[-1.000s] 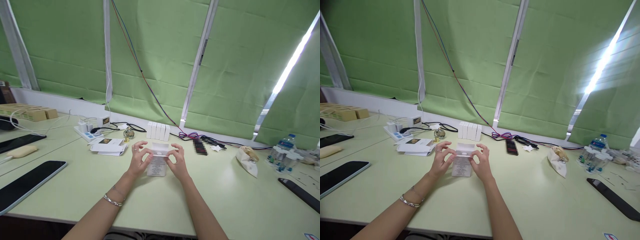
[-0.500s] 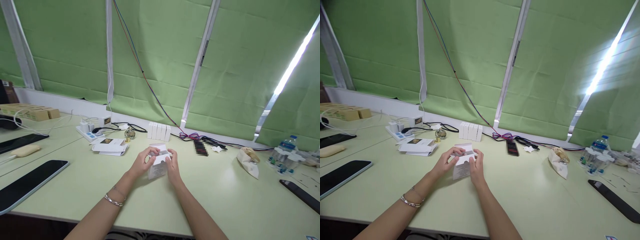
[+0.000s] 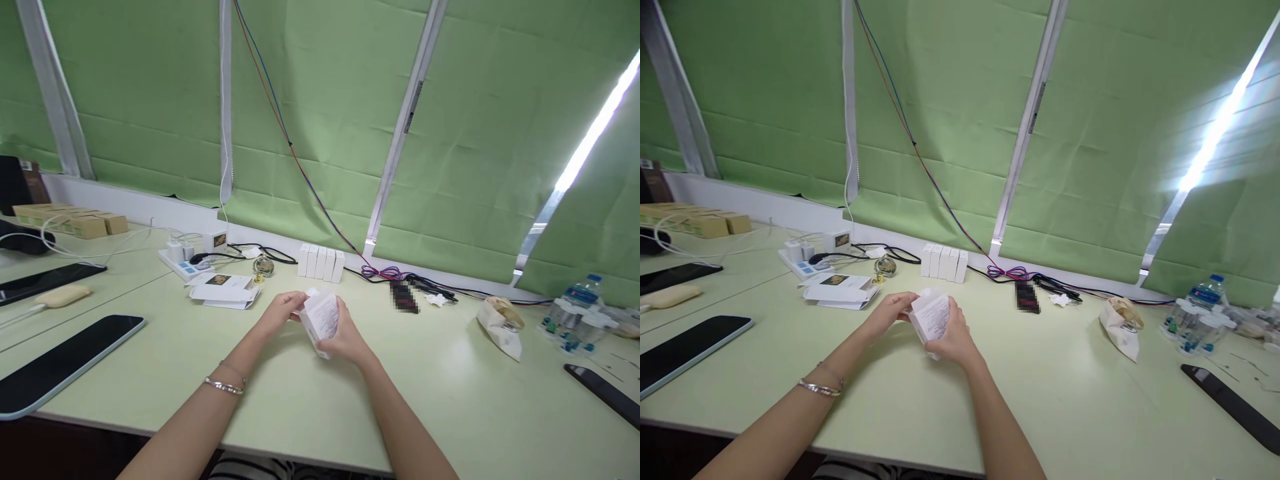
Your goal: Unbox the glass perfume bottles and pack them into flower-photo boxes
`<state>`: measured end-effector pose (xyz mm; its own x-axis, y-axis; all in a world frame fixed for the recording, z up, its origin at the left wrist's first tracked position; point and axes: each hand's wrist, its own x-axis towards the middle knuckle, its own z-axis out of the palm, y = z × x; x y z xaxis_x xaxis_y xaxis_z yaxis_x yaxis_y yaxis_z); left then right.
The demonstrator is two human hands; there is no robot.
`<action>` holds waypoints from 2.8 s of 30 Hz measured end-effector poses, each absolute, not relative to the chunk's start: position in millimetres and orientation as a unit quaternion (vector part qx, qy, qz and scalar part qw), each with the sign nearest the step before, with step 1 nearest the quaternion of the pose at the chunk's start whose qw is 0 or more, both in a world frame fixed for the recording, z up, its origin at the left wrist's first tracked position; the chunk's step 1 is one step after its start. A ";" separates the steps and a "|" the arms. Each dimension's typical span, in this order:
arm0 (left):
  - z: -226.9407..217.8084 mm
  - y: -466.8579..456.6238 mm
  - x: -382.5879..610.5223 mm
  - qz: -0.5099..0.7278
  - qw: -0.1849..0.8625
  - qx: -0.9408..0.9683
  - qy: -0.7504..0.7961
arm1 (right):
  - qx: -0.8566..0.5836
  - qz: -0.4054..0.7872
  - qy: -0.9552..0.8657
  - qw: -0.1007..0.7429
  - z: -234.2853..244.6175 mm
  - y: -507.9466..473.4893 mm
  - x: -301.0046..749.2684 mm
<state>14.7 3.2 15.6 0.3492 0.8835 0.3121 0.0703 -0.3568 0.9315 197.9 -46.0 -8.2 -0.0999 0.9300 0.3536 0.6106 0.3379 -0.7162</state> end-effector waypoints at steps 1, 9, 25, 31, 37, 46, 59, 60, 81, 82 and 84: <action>15.4 3.0 13.8 0.437 0.446 0.702 0.341 | -0.545 0.186 -0.730 0.367 -3.0 -49.1 204.6; -1.8 -2.8 21.0 0.339 0.347 0.832 0.269 | -0.546 0.143 -0.807 0.175 14.6 -60.9 215.0; -19.7 31.7 7.4 0.473 0.419 0.663 0.402 | -0.734 0.126 -0.656 0.121 -6.5 -53.7 274.9; -8.2 20.9 9.8 0.473 0.418 0.698 0.338 | -0.712 0.048 -0.675 0.191 1.1 -53.1 255.3; 4.2 -3.5 22.4 0.404 0.439 0.754 0.274 | -0.494 0.200 -0.723 0.440 -20.1 -41.0 182.8; -0.6 -5.5 31.1 0.469 0.310 0.772 0.298 | -0.497 0.245 -0.717 0.423 -31.7 -36.5 170.8; -1.5 24.4 12.8 0.492 0.197 0.695 0.486 | -0.494 0.248 -0.724 0.412 -35.3 -35.3 179.3; -7.0 24.5 14.3 0.464 0.198 0.701 0.504 | -0.494 0.249 -0.726 0.408 -35.2 -35.5 180.0; 27.0 0.2 35.2 0.247 -0.160 0.899 0.325 | -0.496 0.255 -0.731 0.393 -25.1 -43.8 176.6; 31.0 2.7 36.0 0.227 -0.183 0.902 0.317 | -0.495 0.254 -0.732 0.393 -24.8 -43.7 176.4; 39.8 7.4 39.2 0.190 -0.217 0.912 0.292 | -0.497 0.251 -0.732 0.393 -25.2 -42.7 176.4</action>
